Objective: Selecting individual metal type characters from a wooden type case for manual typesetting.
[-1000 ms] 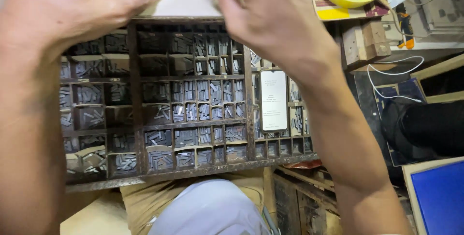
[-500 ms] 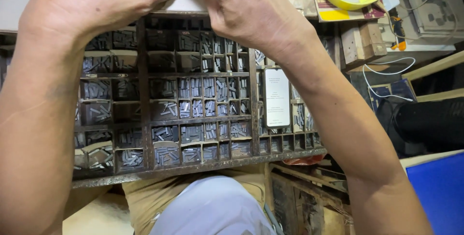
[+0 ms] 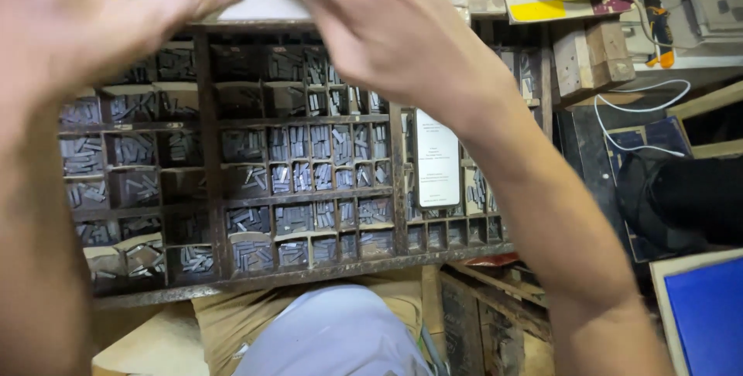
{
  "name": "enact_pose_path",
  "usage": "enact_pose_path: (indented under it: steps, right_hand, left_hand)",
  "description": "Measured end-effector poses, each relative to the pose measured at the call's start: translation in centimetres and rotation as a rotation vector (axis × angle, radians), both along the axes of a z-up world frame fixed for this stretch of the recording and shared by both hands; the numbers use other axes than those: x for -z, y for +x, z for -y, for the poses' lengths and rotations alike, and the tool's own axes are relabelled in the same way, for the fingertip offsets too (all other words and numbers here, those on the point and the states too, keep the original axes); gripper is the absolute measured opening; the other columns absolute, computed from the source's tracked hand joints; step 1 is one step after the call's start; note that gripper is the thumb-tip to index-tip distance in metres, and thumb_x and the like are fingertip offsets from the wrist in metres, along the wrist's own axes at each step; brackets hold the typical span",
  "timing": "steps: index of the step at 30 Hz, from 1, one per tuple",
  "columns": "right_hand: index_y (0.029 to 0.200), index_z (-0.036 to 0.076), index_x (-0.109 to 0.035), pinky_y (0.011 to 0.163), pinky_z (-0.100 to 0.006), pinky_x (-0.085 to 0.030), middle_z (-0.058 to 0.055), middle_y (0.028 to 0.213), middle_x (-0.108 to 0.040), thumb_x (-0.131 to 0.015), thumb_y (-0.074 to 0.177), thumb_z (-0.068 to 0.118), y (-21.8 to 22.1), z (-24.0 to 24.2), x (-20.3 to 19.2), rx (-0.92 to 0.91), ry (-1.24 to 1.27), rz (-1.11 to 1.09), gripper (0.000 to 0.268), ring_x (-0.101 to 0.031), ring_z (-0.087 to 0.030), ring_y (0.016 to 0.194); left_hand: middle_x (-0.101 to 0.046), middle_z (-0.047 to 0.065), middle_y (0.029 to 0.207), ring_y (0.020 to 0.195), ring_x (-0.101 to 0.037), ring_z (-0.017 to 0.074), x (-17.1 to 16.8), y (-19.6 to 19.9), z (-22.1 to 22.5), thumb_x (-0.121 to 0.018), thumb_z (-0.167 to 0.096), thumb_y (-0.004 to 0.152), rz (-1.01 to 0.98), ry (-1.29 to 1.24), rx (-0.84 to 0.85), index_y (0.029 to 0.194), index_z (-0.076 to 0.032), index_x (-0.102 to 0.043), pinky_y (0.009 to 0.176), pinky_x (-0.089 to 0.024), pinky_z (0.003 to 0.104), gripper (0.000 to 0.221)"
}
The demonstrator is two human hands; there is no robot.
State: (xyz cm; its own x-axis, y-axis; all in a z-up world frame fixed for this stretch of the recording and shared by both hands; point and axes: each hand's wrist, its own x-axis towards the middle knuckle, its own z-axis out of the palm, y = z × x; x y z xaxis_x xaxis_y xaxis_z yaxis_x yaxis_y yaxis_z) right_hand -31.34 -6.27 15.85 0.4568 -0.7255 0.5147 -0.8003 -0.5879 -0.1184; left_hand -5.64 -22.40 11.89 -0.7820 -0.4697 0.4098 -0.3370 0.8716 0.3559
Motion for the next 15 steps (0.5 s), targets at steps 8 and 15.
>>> enact_pose_path:
  steps: [8, 15]
  right_hand:
    - [0.099, 0.005, -0.069, 0.046, -0.023, -0.045, -0.003, 0.066, -0.064, -0.052, 0.104, 0.01, 3.1, -12.3, 10.2, 0.023, -0.008, 0.499, 0.018, -0.058, -0.011, 0.054]
    - [0.098, 0.007, -0.079, 0.067, -0.022, -0.055, -0.004, 0.089, -0.079, -0.07, 0.092, 0.013, 8.8, -15.0, 17.3, 0.281, 0.306, 0.745, 0.012, -0.071, -0.01, 0.071]
  left_hand:
    - [-0.075, 0.038, 0.134, 0.116, -0.072, 0.0538, 12.7, 16.0, -11.5, -0.084, -0.003, 0.111, -0.033, -0.577, -0.426, 0.139, 0.022, -0.073, 0.112, -0.059, 0.056, 0.04]
    - [-0.07, 0.028, 0.127, 0.112, -0.066, 0.0439, 20.9, 22.5, -15.9, -0.055, -0.008, 0.108, -0.156, -0.348, -0.847, 0.132, 0.01, -0.068, 0.101, -0.05, 0.052, 0.033]
